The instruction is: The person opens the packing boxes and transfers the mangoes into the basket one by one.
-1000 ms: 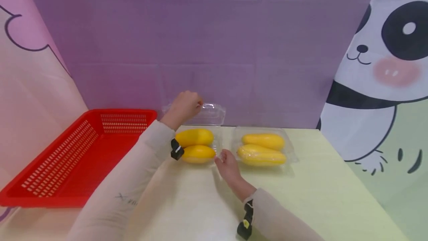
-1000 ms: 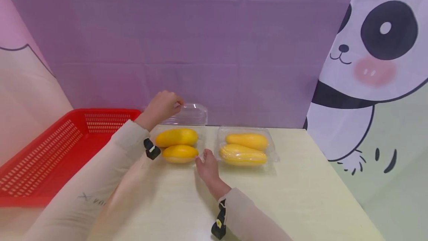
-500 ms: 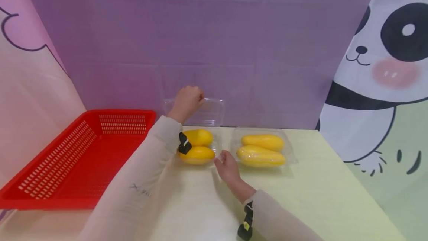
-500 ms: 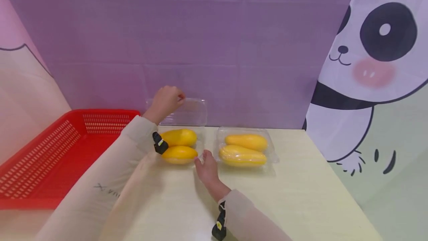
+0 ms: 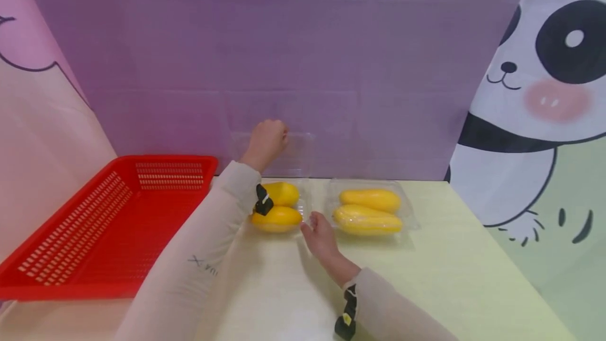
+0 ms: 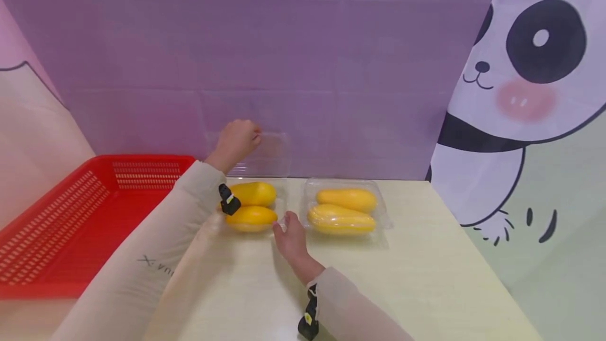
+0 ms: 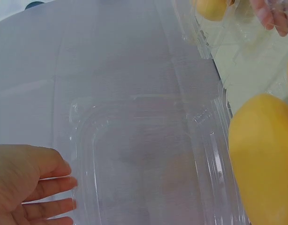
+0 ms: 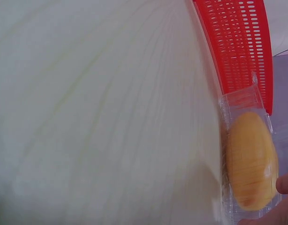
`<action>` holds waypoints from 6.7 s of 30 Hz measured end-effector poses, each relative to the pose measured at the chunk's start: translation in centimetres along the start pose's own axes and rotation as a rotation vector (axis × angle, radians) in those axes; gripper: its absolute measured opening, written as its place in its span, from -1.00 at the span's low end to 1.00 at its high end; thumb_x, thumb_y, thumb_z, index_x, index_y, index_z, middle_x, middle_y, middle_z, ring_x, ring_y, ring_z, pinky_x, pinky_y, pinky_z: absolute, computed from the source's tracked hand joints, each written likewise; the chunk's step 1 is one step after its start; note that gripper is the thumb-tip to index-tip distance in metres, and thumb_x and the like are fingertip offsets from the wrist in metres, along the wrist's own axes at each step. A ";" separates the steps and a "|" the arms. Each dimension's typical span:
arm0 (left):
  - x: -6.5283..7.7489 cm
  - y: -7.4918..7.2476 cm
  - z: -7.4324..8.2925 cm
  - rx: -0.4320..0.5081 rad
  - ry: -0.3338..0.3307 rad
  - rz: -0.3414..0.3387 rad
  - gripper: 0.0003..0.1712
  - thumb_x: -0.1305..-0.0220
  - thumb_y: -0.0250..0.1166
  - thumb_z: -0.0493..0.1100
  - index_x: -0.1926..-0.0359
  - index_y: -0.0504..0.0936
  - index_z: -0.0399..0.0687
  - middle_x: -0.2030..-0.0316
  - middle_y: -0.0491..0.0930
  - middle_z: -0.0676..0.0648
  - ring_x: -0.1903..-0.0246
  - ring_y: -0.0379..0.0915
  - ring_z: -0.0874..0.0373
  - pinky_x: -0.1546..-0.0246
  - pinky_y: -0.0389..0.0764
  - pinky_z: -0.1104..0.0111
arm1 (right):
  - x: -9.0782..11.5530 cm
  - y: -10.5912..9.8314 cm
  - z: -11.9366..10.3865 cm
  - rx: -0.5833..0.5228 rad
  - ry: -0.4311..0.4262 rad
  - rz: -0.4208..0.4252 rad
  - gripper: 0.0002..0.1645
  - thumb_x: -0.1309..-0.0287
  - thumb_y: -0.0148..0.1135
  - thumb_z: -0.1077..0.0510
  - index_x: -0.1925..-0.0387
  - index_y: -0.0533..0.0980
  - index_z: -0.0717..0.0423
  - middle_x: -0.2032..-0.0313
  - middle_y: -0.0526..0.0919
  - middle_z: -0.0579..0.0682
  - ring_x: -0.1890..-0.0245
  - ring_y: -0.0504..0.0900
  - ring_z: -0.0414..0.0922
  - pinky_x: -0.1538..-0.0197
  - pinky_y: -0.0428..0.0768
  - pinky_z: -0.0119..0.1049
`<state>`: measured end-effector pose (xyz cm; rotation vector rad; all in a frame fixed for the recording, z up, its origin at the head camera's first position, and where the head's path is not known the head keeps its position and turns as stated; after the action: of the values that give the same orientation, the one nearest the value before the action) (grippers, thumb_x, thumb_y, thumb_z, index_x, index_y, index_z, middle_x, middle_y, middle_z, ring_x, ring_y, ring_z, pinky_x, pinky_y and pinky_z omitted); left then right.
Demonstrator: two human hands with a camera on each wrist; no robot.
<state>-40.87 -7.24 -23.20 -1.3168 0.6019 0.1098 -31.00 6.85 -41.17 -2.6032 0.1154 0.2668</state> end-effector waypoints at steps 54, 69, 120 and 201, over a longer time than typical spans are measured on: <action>4.9 3.5 -3.0 0.231 -0.020 -0.557 -0.36 -0.11 0.34 -0.30 -0.25 0.41 -0.10 -0.25 0.38 -0.16 -0.20 0.30 -0.11 -0.23 0.32 0.02 | 0.2 0.6 0.3 0.002 0.012 -0.040 -0.46 -0.22 0.13 0.22 -0.13 0.29 0.50 -0.04 0.48 0.42 -0.07 0.47 0.26 -0.16 0.42 0.07; 5.6 6.6 -2.7 0.196 -0.111 -0.611 -0.41 -0.21 0.29 -0.08 -0.24 0.41 -0.11 -0.20 0.43 -0.15 -0.15 0.35 -0.09 -0.20 0.34 0.02 | 0.3 0.5 0.2 -0.010 0.008 -0.044 -0.45 -0.22 0.13 0.22 -0.13 0.28 0.51 -0.06 0.46 0.44 -0.09 0.46 0.28 -0.16 0.42 0.08; 6.2 10.7 -1.0 0.084 -0.038 -0.539 -0.50 -0.01 0.44 -0.13 0.02 0.53 -0.17 0.16 0.53 -0.12 0.17 0.40 -0.02 -0.02 0.49 0.11 | 0.5 0.7 0.0 -0.036 0.036 -0.057 -0.45 -0.23 0.12 0.22 -0.15 0.27 0.49 -0.09 0.44 0.43 -0.12 0.44 0.26 -0.19 0.39 0.07; 6.8 2.9 -1.4 0.219 0.052 -0.430 -0.38 0.03 0.48 -0.26 -0.11 0.52 -0.01 0.00 0.54 -0.05 0.04 0.42 -0.01 -0.12 0.46 0.06 | 0.1 0.5 0.4 -0.045 0.048 -0.044 -0.47 -0.22 0.13 0.22 -0.13 0.29 0.48 -0.04 0.48 0.40 -0.08 0.46 0.25 -0.18 0.41 0.07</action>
<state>-36.81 -9.51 -29.09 -1.2103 0.3515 -0.3352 -31.05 6.67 -41.76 -2.6538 0.0697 0.1935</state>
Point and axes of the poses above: each hand's wrist, its own x-axis away from the middle knuckle, its own y-axis out of the palm, z = x × y, the point moved 4 cm from there along -x, towards the middle knuckle
